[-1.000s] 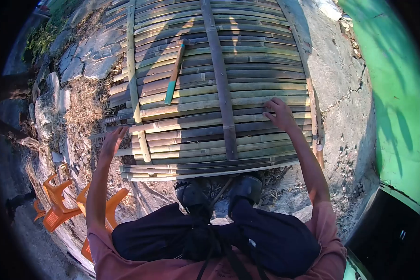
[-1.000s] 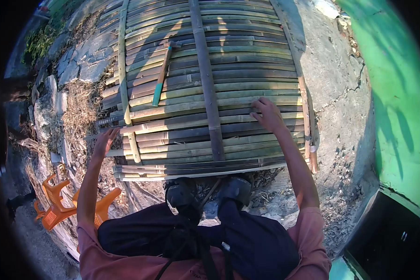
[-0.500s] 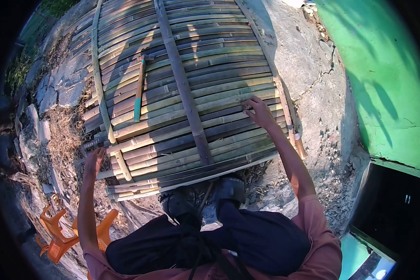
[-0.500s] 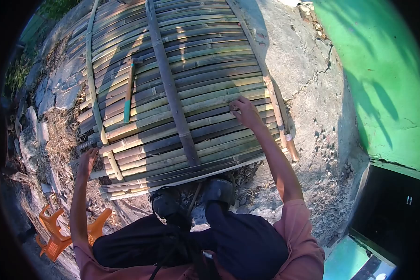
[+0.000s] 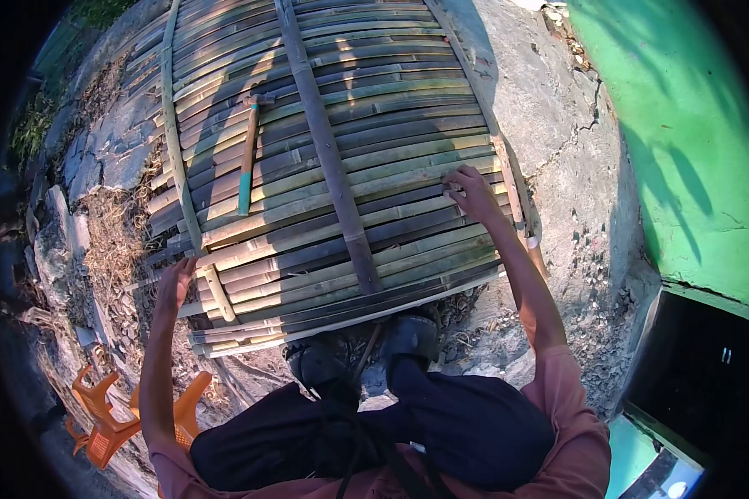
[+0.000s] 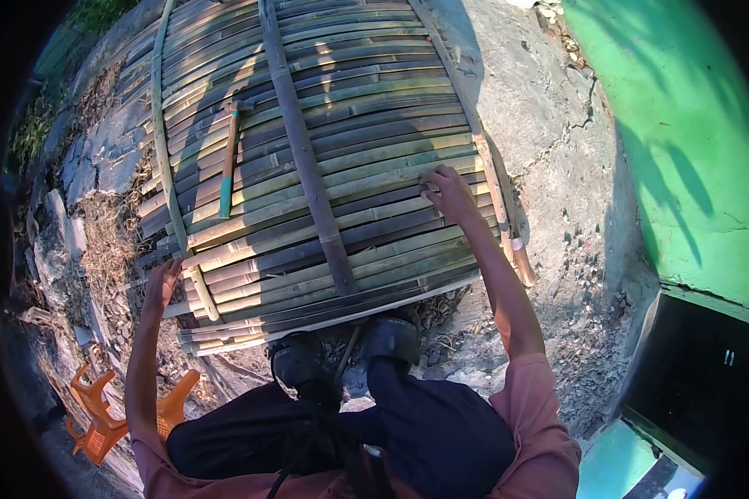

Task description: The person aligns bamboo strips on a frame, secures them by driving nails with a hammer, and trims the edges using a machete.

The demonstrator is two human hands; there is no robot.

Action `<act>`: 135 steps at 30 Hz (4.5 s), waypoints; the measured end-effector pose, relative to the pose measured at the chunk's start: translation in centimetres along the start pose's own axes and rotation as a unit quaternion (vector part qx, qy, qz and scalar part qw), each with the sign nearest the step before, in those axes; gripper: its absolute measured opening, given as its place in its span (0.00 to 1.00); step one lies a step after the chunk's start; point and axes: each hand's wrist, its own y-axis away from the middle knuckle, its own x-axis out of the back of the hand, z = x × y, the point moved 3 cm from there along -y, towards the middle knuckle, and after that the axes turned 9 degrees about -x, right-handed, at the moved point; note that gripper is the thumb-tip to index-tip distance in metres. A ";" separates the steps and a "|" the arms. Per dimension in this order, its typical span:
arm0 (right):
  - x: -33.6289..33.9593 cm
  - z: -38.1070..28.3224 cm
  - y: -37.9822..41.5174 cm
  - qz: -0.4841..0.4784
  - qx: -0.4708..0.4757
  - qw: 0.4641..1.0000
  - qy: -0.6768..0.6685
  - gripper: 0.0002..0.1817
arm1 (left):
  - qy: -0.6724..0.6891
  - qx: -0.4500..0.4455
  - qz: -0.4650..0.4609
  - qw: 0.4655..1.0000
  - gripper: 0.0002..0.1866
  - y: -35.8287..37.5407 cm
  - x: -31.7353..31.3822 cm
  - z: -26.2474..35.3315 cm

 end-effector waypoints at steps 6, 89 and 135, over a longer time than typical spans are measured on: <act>0.9 1.6 -0.3 -0.006 0.010 1.000 0.021 0.15 | 0.132 -0.028 -0.056 0.989 0.20 -1.4 -1.2 -1.6; 3.7 6.9 0.3 0.164 -0.120 0.972 0.118 0.10 | -0.017 -0.075 0.048 0.996 0.16 -2.1 0.7 2.8; 1.8 1.6 3.8 0.133 -0.036 0.990 0.021 0.12 | -0.406 -0.265 0.066 0.872 0.18 -1.3 -0.7 11.4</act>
